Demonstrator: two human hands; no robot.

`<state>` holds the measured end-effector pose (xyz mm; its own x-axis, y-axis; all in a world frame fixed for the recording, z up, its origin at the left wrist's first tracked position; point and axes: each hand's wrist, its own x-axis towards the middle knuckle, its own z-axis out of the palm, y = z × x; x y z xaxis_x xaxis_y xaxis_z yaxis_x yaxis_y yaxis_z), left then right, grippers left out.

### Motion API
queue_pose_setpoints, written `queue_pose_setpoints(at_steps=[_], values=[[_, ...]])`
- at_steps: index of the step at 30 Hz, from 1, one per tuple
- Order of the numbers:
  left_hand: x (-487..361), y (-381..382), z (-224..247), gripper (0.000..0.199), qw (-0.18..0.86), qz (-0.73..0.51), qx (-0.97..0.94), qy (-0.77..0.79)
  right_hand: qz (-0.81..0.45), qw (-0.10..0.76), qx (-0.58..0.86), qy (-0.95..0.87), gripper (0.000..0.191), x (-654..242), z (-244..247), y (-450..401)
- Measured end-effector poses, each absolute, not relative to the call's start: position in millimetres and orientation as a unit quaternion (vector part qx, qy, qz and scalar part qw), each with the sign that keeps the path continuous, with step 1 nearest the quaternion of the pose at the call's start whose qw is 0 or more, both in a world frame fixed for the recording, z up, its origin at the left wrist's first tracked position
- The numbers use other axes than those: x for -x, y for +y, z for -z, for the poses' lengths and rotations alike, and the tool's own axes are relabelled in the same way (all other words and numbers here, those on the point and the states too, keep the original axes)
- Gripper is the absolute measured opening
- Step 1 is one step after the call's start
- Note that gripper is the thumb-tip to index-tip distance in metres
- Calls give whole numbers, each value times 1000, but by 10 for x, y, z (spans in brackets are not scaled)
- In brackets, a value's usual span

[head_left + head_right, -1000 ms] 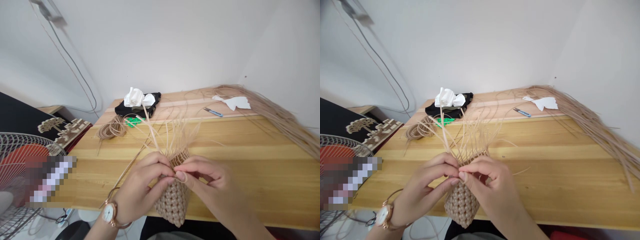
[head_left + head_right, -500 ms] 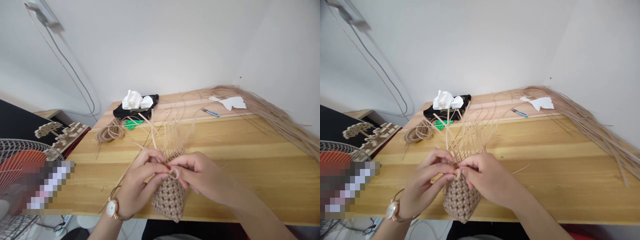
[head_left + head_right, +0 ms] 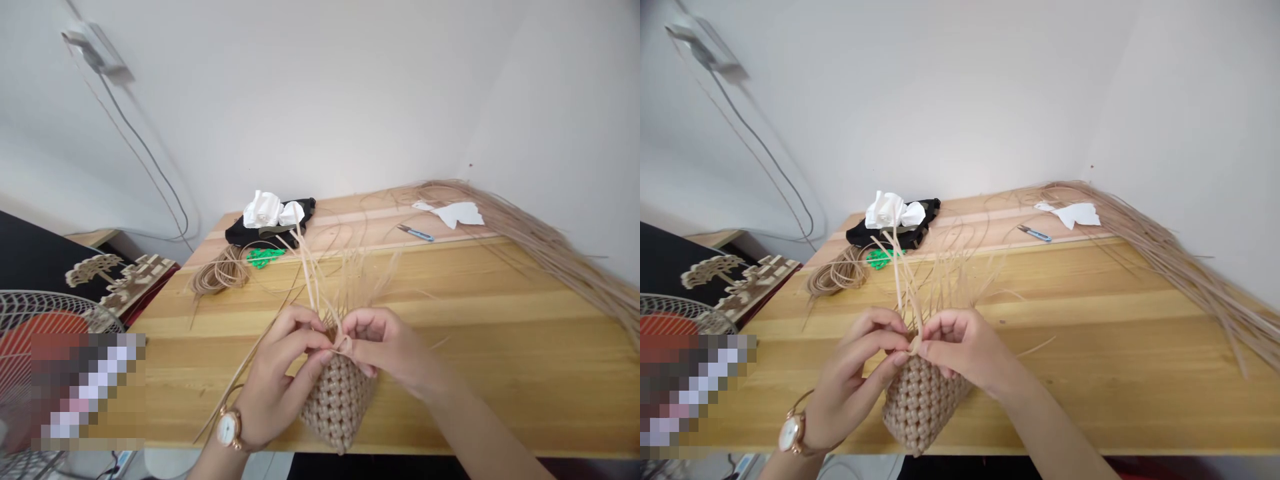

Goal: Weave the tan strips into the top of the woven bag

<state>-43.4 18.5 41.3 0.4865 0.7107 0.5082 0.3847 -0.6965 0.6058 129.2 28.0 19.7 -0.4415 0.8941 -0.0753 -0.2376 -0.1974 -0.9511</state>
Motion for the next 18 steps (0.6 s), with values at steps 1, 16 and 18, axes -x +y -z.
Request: queue_pose_setpoints(at_steps=[1,16,18], values=[[424,187,-419,11,214,-383,-833,338,-689,426,327,-487,13,-1300,-161,261],[283,171,-644,11,202,-209,-889,353,-459,426,428,-652,14,-1420,-607,250],[284,170,-636,11,211,-219,-890,341,-482,422,419,-644,24,-1429,-607,273]])
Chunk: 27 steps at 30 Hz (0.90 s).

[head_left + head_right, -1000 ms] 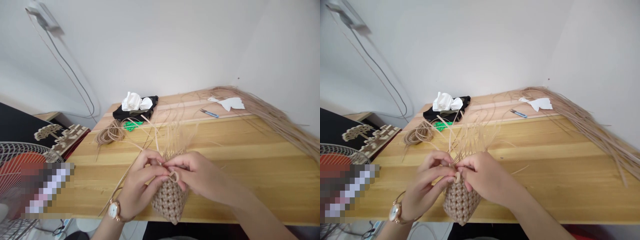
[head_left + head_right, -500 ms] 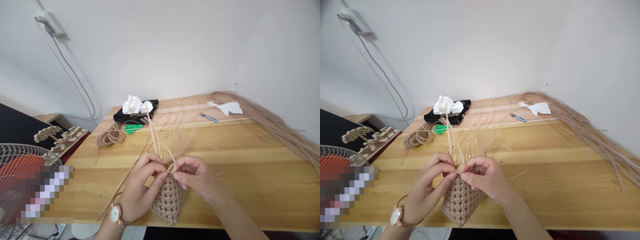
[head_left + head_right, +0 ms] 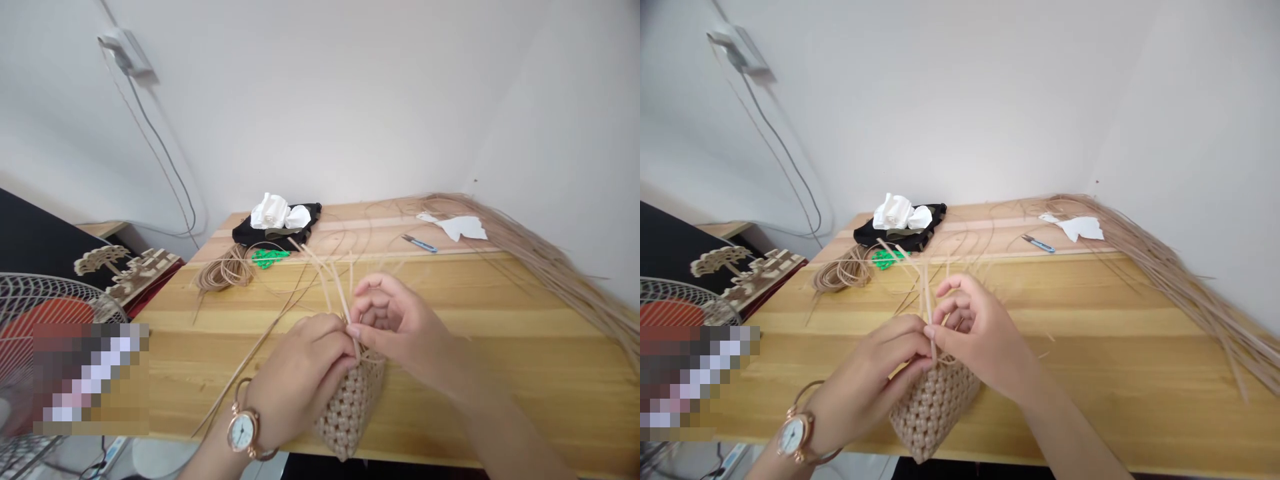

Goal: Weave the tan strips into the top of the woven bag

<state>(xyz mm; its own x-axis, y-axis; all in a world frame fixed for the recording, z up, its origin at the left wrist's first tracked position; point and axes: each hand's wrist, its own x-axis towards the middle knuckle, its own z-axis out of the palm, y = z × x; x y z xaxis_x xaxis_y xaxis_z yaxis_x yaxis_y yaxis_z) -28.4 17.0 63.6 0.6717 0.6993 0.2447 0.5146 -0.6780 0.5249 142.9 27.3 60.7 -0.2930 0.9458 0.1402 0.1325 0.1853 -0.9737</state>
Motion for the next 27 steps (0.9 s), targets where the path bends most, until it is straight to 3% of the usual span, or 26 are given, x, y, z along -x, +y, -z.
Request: queue_pose_setpoints(at_steps=[3,7,11,16,21,27], values=[[295,175,-604,11,228,-243,-881,335,-416,394,409,-711,16,-1476,-570,262],[312,179,-569,10,240,-255,-874,336,-287,386,381,-790,28,-1570,-470,206],[326,190,-552,10,249,-263,-865,347,-174,366,396,-824,25,-1577,-335,150],[329,210,-543,10,227,-268,-859,373,12,410,389,-825,17,-1418,-215,49],[334,203,-542,11,189,-263,-860,393,34,405,394,-825,20,-1342,-241,-83],[353,234,-620,13,220,-261,-862,375,-10,383,397,-834,21,-1376,-378,-180]])
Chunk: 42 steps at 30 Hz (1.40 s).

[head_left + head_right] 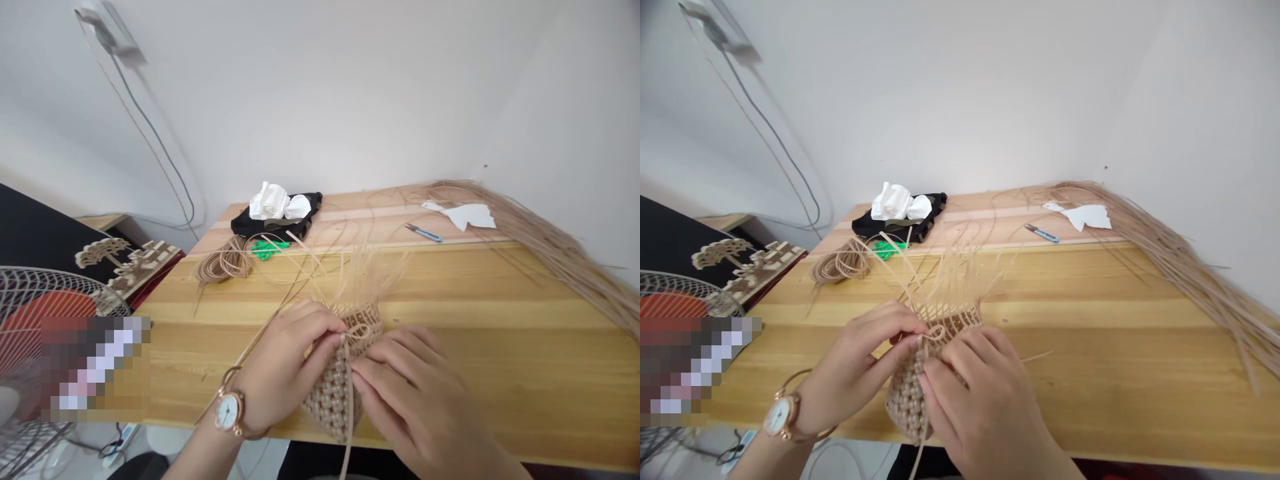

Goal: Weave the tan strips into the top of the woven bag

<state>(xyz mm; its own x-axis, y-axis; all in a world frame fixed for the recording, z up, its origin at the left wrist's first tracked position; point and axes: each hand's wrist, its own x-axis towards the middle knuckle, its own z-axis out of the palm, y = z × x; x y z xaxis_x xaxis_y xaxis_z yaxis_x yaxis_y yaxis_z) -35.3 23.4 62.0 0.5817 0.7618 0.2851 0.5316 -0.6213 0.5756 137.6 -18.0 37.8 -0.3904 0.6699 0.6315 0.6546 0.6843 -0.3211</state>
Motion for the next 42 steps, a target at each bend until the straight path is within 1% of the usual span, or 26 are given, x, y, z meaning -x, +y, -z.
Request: queue_pose_setpoints(at_steps=[3,7,9,12,16,18,22,24,26,29,33,35,38,41,42], values=[[339,262,-730,12,242,-205,-869,380,35,368,376,-849,24,-1321,-392,-190],[304,289,-868,13,248,-139,-875,391,103,301,369,-873,28,-1153,-362,-216],[294,294,-906,14,250,-123,-876,393,124,288,385,-868,30,-1064,-357,-235],[292,300,-920,16,256,-116,-880,382,148,302,405,-850,30,-986,-370,-253],[301,318,-892,15,265,-122,-879,376,151,350,369,-848,28,-1046,-375,-244],[305,323,-875,16,267,-127,-876,381,97,384,355,-846,25,-1133,-352,-226],[313,326,-858,16,272,-136,-874,379,-144,488,394,-765,17,-1304,-250,-157],[317,324,-859,16,275,-140,-873,376,-238,514,416,-711,13,-1354,-190,-114],[321,315,-865,15,281,-140,-872,374,-296,515,435,-677,8,-1378,-144,-80],[320,291,-877,15,290,-140,-870,374,-337,501,461,-650,8,-1374,-128,-58],[321,278,-870,4,277,-134,-866,395,-369,490,477,-630,9,-1336,-164,-64],[328,287,-852,1,271,-130,-866,400,-436,478,471,-600,10,-1344,-170,-61],[343,304,-826,4,270,-133,-870,391,-579,450,424,-532,16,-1476,-162,-16],[351,313,-811,6,269,-136,-873,384,-653,473,397,-438,20,-1793,-154,122],[352,314,-807,6,268,-139,-873,383,-661,502,401,-387,21,-1925,-149,186]])
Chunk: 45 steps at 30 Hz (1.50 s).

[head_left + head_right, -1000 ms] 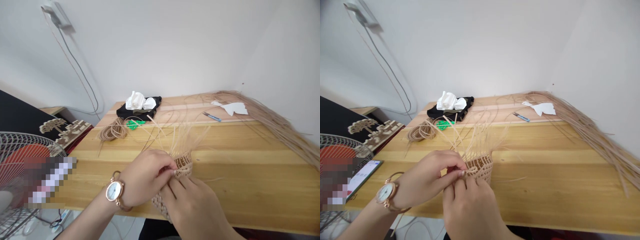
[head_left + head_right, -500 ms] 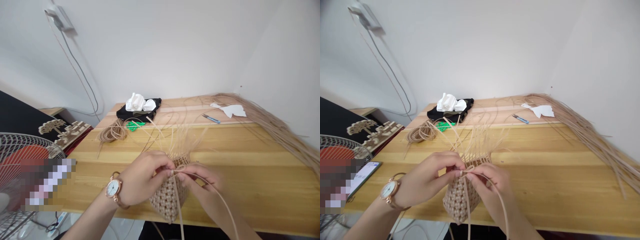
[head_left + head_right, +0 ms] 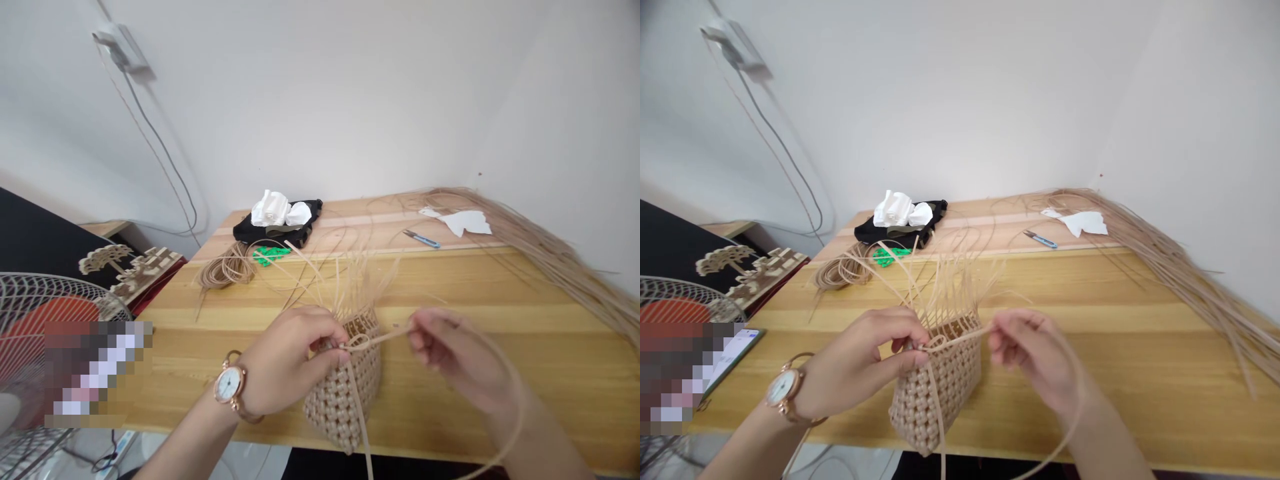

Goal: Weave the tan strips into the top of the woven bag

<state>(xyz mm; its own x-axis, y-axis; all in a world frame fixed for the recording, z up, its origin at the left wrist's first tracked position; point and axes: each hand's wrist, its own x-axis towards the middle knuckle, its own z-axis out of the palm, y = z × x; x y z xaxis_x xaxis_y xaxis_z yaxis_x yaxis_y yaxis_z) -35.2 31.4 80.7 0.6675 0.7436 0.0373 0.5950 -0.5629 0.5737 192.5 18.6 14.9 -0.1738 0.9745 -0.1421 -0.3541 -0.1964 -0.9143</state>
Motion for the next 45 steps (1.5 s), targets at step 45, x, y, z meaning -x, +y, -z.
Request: queue_pose_setpoints(at_steps=[45], values=[[305,335,-798,7,281,-166,-876,354,-732,556,289,-269,25,-1311,-77,-43]])
